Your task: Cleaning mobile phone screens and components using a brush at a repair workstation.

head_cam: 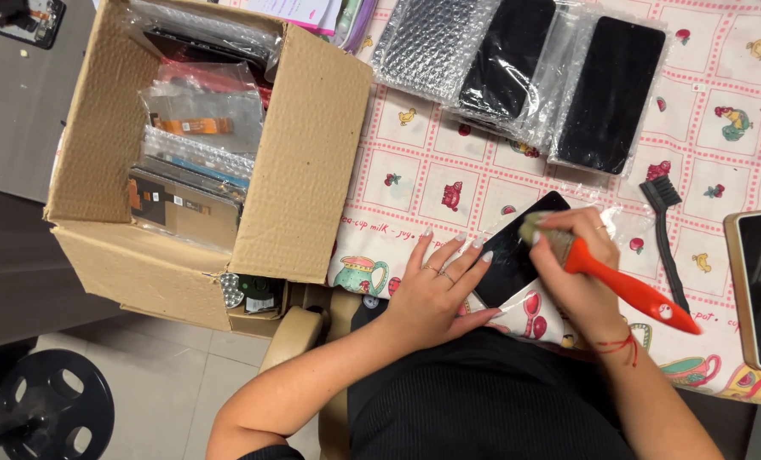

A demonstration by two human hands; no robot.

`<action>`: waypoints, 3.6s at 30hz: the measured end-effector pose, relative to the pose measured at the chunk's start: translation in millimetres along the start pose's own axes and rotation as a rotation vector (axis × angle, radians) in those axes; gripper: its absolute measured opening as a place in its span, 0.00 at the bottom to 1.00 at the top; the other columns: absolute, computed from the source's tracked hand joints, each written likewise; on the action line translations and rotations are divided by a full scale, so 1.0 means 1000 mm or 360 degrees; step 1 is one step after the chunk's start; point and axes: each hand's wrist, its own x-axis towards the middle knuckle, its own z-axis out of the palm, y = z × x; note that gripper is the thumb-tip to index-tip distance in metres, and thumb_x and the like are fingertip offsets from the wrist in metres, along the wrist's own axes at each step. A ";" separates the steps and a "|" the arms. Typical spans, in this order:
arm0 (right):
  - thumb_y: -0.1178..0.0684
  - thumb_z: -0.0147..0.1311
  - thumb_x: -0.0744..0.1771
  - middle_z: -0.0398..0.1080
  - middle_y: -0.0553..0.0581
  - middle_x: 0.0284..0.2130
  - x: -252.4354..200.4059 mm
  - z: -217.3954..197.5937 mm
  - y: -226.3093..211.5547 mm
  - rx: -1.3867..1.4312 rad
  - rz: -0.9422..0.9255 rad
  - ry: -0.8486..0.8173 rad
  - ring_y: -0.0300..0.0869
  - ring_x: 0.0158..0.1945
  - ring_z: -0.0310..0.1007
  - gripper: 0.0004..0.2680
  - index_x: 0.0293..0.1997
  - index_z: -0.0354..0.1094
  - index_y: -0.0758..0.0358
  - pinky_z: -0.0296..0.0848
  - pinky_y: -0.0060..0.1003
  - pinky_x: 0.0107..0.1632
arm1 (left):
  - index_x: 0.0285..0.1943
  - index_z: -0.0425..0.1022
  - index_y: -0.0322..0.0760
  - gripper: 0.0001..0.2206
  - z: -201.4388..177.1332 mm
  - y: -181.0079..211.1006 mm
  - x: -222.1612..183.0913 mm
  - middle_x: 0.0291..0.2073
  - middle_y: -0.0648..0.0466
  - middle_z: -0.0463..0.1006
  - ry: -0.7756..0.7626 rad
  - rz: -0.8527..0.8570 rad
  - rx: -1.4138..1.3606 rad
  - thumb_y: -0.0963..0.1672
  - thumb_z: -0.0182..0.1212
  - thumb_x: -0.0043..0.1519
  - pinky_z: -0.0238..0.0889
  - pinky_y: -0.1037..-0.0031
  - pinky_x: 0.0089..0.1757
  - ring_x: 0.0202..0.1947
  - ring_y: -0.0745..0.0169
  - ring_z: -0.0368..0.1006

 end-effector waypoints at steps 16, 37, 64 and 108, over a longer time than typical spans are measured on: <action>0.47 0.55 0.70 0.75 0.63 0.30 0.017 -0.003 0.010 -0.0531 0.0426 -0.0316 0.60 0.46 0.78 0.06 0.49 0.74 0.50 0.69 0.47 0.56 | 0.63 0.75 0.32 0.29 0.001 0.000 0.000 0.59 0.40 0.76 -0.0001 -0.0013 0.0011 0.55 0.68 0.59 0.50 0.33 0.62 0.63 0.36 0.69; 0.48 0.56 0.67 0.76 0.48 0.32 -0.005 0.000 -0.014 -0.0172 0.0506 -0.0555 0.34 0.36 0.72 0.05 0.39 0.75 0.55 0.67 0.31 0.44 | 0.60 0.76 0.35 0.27 -0.015 0.003 0.007 0.59 0.44 0.78 -0.0102 0.0029 0.0194 0.56 0.67 0.61 0.57 0.41 0.62 0.61 0.43 0.73; 0.55 0.60 0.66 0.76 0.53 0.25 -0.049 0.003 0.000 -0.0306 0.0313 -0.0364 0.48 0.36 0.79 0.03 0.39 0.73 0.48 0.75 0.40 0.43 | 0.62 0.76 0.35 0.29 0.002 -0.001 -0.002 0.59 0.44 0.77 -0.0009 -0.0078 0.0004 0.55 0.69 0.58 0.51 0.37 0.63 0.62 0.40 0.70; 0.53 0.63 0.67 0.79 0.63 0.49 -0.031 -0.003 0.000 -0.0782 -0.0676 0.0006 0.54 0.54 0.79 0.10 0.49 0.77 0.67 0.75 0.44 0.60 | 0.60 0.77 0.35 0.27 -0.004 0.001 0.004 0.59 0.45 0.78 -0.0055 -0.0034 0.0093 0.55 0.69 0.59 0.55 0.40 0.61 0.60 0.42 0.73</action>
